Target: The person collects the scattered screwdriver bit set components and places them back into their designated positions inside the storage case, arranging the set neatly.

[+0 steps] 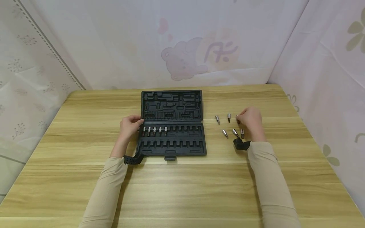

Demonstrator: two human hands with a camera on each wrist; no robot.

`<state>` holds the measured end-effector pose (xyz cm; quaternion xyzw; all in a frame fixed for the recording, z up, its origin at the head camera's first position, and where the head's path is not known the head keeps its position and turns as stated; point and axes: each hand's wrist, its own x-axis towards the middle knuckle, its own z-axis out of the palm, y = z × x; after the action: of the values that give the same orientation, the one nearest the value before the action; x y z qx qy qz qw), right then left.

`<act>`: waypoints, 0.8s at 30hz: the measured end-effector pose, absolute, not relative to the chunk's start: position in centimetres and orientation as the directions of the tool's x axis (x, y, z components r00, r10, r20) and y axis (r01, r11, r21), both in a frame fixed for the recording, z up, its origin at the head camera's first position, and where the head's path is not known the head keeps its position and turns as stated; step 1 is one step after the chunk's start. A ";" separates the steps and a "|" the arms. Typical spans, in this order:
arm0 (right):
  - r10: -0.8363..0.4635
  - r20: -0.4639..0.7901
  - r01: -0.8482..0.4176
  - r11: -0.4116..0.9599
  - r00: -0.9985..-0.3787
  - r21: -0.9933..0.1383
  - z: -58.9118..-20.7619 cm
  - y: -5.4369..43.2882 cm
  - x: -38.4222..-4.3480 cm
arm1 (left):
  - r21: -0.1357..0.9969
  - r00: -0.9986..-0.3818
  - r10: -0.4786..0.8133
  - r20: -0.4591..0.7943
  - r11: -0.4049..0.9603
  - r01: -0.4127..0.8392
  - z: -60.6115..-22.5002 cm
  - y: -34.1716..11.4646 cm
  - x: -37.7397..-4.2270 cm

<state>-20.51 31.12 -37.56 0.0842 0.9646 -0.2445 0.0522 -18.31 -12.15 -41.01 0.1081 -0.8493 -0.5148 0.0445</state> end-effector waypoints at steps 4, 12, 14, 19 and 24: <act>0.132 -0.153 0.189 0.868 -0.979 -0.459 -37.6 31.2 -20.6 | 0.885 -0.970 -0.239 -0.033 0.443 -0.140 -41.0 -12.1 -18.3; 0.115 -0.218 0.203 0.873 -0.969 -0.444 -37.4 31.4 -21.1 | 0.886 -0.969 -0.245 -0.038 0.441 -0.147 -41.0 -12.0 -18.2; 0.118 -0.232 0.211 0.877 -0.966 -0.431 -37.4 31.4 -21.2 | 0.887 -0.968 -0.246 -0.045 0.436 -0.152 -41.0 -12.0 -18.2; 0.122 -0.236 0.212 0.889 -0.964 -0.406 -37.4 31.4 -21.4 | 0.884 -0.968 -0.246 -0.048 0.441 -0.156 -40.9 -12.1 -18.3; 0.134 -0.240 0.228 0.877 -0.961 -0.423 -37.4 31.4 -21.3 | 0.883 -0.968 -0.248 -0.047 0.442 -0.156 -40.9 -12.1 -18.4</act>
<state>-21.35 31.36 -37.39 0.0938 0.9634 -0.2293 0.1024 -18.39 -12.09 -40.94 0.1193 -0.8479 -0.5147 0.0446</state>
